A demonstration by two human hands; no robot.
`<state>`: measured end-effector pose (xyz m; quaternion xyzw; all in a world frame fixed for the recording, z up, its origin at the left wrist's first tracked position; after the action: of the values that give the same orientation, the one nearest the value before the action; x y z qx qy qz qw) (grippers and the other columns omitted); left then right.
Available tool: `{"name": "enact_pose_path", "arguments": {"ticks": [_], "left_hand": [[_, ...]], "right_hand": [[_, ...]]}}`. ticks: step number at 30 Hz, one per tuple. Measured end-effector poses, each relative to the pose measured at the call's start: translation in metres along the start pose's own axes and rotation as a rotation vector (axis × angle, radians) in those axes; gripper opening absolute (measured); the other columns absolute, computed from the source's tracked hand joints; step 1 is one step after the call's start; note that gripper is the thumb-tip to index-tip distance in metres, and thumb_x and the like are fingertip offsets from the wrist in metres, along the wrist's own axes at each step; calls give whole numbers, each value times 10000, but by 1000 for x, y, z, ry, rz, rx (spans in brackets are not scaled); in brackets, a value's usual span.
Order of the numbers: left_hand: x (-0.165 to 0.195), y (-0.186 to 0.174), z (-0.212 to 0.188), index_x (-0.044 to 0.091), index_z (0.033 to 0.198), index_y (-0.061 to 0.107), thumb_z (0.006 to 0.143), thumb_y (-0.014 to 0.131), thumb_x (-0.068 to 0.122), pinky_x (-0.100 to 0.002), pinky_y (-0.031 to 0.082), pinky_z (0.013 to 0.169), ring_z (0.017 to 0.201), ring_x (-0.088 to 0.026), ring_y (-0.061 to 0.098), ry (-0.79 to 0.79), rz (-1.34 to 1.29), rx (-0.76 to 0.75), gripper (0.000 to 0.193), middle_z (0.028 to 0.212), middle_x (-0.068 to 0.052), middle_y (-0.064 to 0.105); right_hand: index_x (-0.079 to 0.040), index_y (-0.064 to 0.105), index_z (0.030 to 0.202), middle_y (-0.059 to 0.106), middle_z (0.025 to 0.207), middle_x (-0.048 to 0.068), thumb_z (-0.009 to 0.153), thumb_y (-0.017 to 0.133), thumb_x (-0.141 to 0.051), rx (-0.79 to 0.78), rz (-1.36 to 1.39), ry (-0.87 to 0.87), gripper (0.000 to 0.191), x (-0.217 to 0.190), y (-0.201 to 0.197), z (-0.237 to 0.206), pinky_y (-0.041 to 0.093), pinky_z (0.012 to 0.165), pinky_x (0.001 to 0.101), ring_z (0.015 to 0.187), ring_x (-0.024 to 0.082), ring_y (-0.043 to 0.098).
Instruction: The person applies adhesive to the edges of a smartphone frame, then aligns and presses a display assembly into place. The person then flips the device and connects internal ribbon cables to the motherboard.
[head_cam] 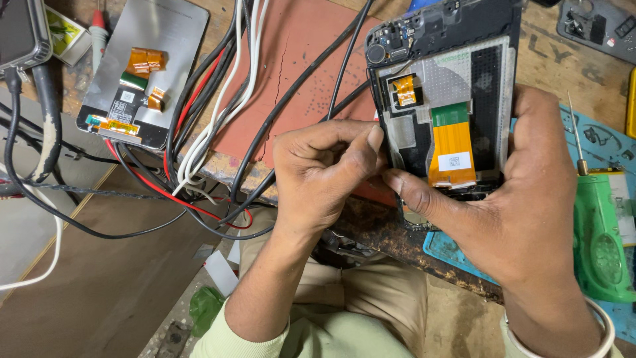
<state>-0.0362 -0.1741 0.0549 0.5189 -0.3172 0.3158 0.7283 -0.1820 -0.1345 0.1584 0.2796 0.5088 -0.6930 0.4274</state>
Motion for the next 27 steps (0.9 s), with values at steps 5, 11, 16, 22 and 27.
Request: {"name": "enact_pose_path", "arguments": {"ticks": [5, 11, 16, 22, 27], "left_hand": [[-1, 1, 0, -123, 1260, 682, 1025, 700, 30, -247, 553, 776, 840, -97, 630, -32, -69, 36, 281, 965, -57, 705], [2, 2, -1, -150, 1222, 684, 1062, 706, 18, -224, 545, 732, 782, -89, 633, 12, -70, 17, 233, 895, -70, 701], [-1, 0, -1, -137, 1264, 682, 1042, 699, 12, -242, 566, 738, 769, -98, 652, 14, -39, 28, 268, 888, -79, 713], [-1, -1, -1, -140, 1255, 679, 1045, 700, 9, -235, 556, 703, 750, -99, 646, 31, -45, 30, 258, 870, -79, 711], [1, 0, -2, -149, 1229, 680, 1052, 701, 4, -235, 540, 693, 746, -100, 633, 35, -44, 36, 236, 871, -79, 704]], "right_hand": [[47, 399, 1291, 646, 1205, 113, 811, 888, -48, 7, -13, -9, 692, 0, -1, 0, 591, 966, 266, 1093, 122, 684], [47, 396, 1298, 641, 1225, 113, 828, 892, -55, -7, -10, -26, 691, 0, -1, -2, 592, 980, 269, 1066, 108, 679], [40, 395, 1293, 641, 1206, 101, 804, 871, -58, -1, 77, 19, 689, 8, 1, 0, 591, 961, 260, 1092, 110, 673], [41, 397, 1282, 650, 1188, 103, 806, 870, -36, -6, 90, 41, 675, 12, 1, -1, 596, 938, 262, 1064, 109, 682], [47, 395, 1292, 635, 1203, 100, 790, 864, -20, -3, 79, 42, 691, 9, 2, 0, 592, 959, 265, 1073, 109, 678]]}}
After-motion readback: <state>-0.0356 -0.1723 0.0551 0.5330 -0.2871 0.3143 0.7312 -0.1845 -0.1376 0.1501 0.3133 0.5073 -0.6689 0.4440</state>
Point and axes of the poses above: each hand's wrist, its own z-axis towards the middle knuckle, its own y-axis out of the palm, x = y × z, the point moved 8 cm from there along z, towards the middle knuckle
